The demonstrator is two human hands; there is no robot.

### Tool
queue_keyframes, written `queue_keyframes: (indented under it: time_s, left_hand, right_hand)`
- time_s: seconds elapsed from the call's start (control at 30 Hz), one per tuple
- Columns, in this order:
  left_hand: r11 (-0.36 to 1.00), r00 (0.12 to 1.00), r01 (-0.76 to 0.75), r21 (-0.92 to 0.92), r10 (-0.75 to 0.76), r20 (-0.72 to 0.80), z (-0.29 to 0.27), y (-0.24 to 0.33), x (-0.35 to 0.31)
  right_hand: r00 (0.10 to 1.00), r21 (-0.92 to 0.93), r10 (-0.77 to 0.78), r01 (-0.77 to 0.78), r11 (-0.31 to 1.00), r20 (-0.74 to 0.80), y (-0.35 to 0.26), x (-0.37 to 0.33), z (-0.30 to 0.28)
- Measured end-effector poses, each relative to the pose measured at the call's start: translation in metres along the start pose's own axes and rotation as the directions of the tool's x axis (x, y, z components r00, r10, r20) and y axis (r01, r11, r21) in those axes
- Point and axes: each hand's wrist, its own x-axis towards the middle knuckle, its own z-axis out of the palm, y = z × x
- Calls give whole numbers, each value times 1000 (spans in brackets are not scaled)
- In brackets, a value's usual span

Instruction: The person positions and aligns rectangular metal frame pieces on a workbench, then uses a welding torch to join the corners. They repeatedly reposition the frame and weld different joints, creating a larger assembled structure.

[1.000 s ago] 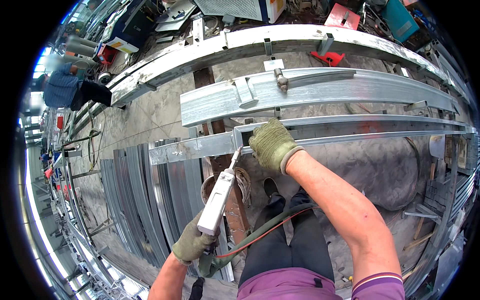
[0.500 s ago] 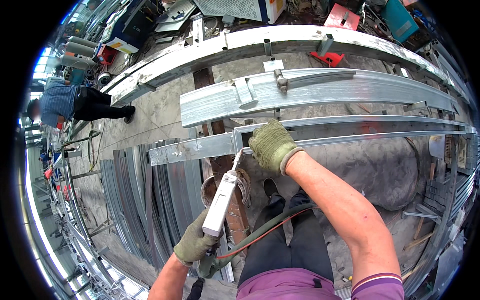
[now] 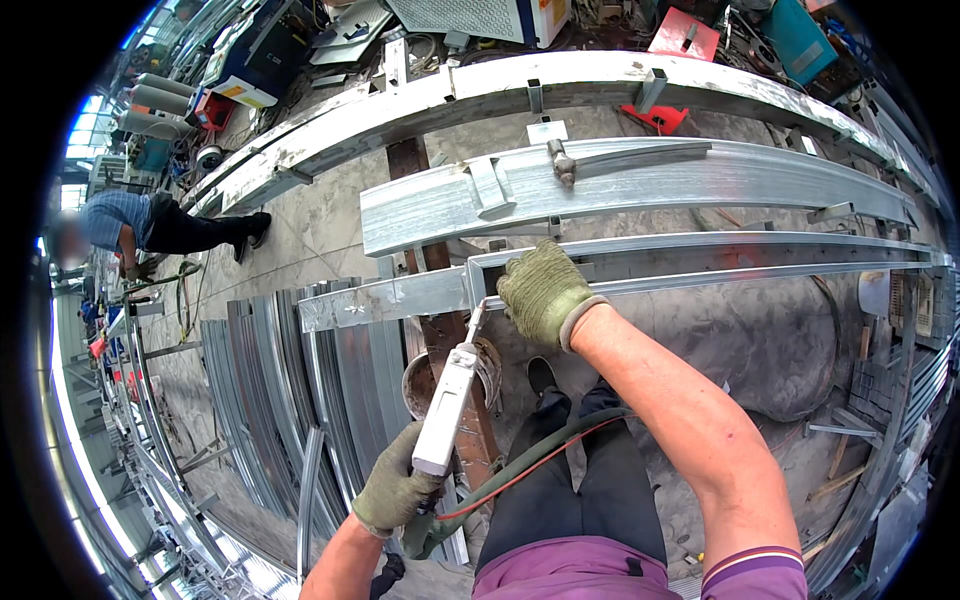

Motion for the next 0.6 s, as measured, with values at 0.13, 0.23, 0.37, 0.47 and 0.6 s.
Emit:
queue_keyframes:
  time_s: [0.13, 0.23, 0.37, 0.47, 0.6]
  left_hand:
    - [1000, 1000, 27, 2, -27, -10, 3, 3, -1]
    - [1000, 1000, -18, -7, 18, -21, 4, -4, -1]
    - [1000, 999, 24, 6, -24, -31, 7, 2, -2]
    - [1000, 999, 5, 7, -5, -37, 8, 1, -2]
    - [999, 998, 43, 18, -42, -38, 10, 8, -4]
  right_hand:
    - [1000, 12, 1, -1, 1000, -2, 0, 1, 0]
    - [1000, 9, -3, 3, 1000, -9, 0, 0, 0]
    - [1000, 18, -1, 2, 1000, -19, 1, 0, 1]
    - [1000, 0, 15, -15, 1000, -4, -1, 1, 0]
    - [999, 1, 26, -26, 1000, -24, -2, 0, -1]
